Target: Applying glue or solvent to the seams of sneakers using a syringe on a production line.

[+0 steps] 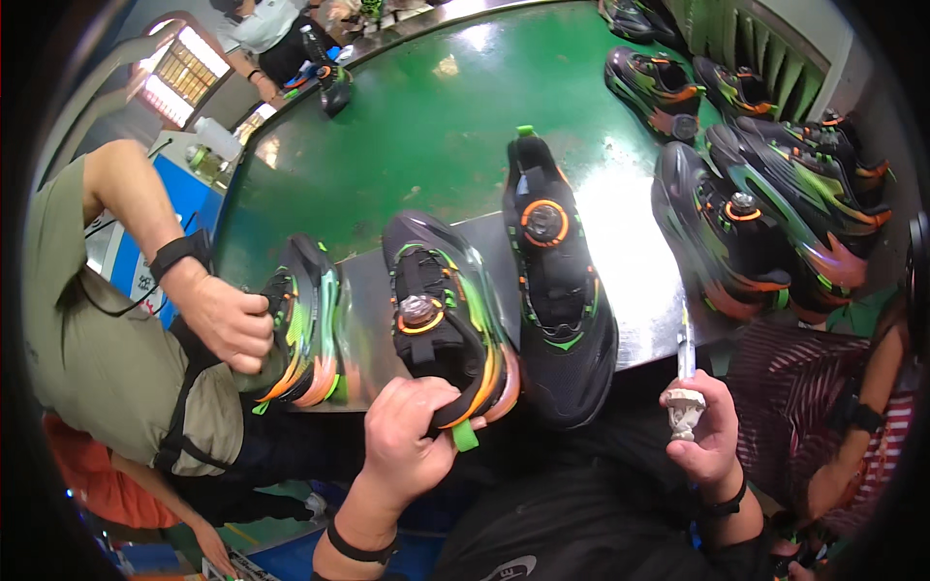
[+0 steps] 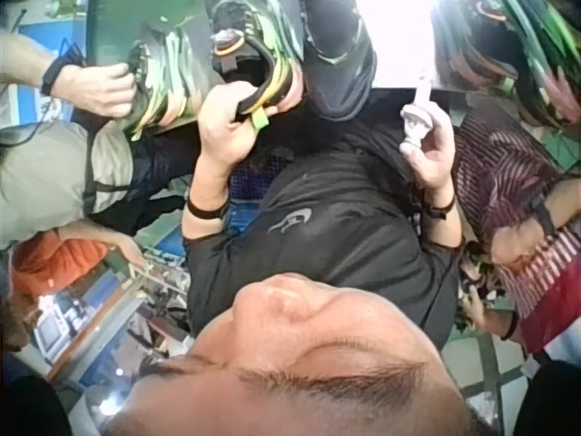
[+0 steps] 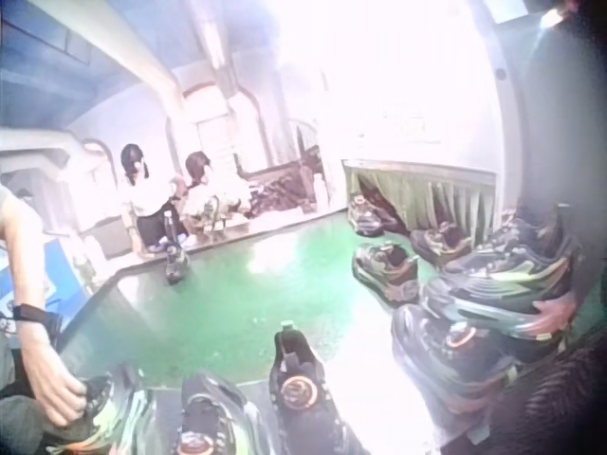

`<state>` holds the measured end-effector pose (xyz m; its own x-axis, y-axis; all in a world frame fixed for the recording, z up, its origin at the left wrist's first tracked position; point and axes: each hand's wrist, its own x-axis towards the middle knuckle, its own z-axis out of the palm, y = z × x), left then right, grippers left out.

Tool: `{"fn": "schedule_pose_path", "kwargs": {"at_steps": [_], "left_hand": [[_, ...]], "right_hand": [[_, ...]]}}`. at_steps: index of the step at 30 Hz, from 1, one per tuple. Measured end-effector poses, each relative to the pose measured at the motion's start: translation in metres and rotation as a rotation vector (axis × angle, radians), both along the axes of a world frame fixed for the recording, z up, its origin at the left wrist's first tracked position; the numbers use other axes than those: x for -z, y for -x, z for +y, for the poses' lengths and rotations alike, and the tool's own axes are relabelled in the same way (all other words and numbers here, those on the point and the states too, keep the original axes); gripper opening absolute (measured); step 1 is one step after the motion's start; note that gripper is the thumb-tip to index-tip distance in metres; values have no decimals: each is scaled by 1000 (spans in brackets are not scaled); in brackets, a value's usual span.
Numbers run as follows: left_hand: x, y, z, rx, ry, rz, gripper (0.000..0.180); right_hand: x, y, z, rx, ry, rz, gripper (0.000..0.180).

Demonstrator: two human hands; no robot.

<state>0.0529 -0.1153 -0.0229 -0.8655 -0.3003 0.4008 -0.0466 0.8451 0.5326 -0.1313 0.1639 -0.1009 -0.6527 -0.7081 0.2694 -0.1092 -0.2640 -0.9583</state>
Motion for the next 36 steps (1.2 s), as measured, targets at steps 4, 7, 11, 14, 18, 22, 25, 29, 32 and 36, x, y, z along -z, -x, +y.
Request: {"fn": "schedule_pose_path", "kwargs": {"at_steps": [4,7,11,14,18,22,25,29,32,36], "left_hand": [[-7,-5,0,-14,-27,-73,40],[-21,-7,-7,21,119,-178,43],[-25,3,-7,81,177,-235,39],[-23,9,-6,124,264,-253,29],[-12,21,3,134,253,-183,26],[-2,45,28,30,185,-84,27],[-9,35,24,47,149,-131,35],[-31,7,-5,2,304,-111,75],[-44,48,-14,99,454,-197,77],[-33,76,-19,332,475,-374,71]], "right_hand": [[3,7,-6,-22,8,17,63],[-2,10,-9,-33,7,39,64],[3,6,-7,5,-17,-25,63],[17,1,-7,-14,-5,-30,67],[29,-8,-21,23,127,137,78],[21,-5,-28,95,57,367,91],[25,-1,-25,155,69,387,91],[24,-4,-25,154,38,369,91],[22,3,-26,165,69,380,91],[18,18,-19,180,-6,408,85]]}}
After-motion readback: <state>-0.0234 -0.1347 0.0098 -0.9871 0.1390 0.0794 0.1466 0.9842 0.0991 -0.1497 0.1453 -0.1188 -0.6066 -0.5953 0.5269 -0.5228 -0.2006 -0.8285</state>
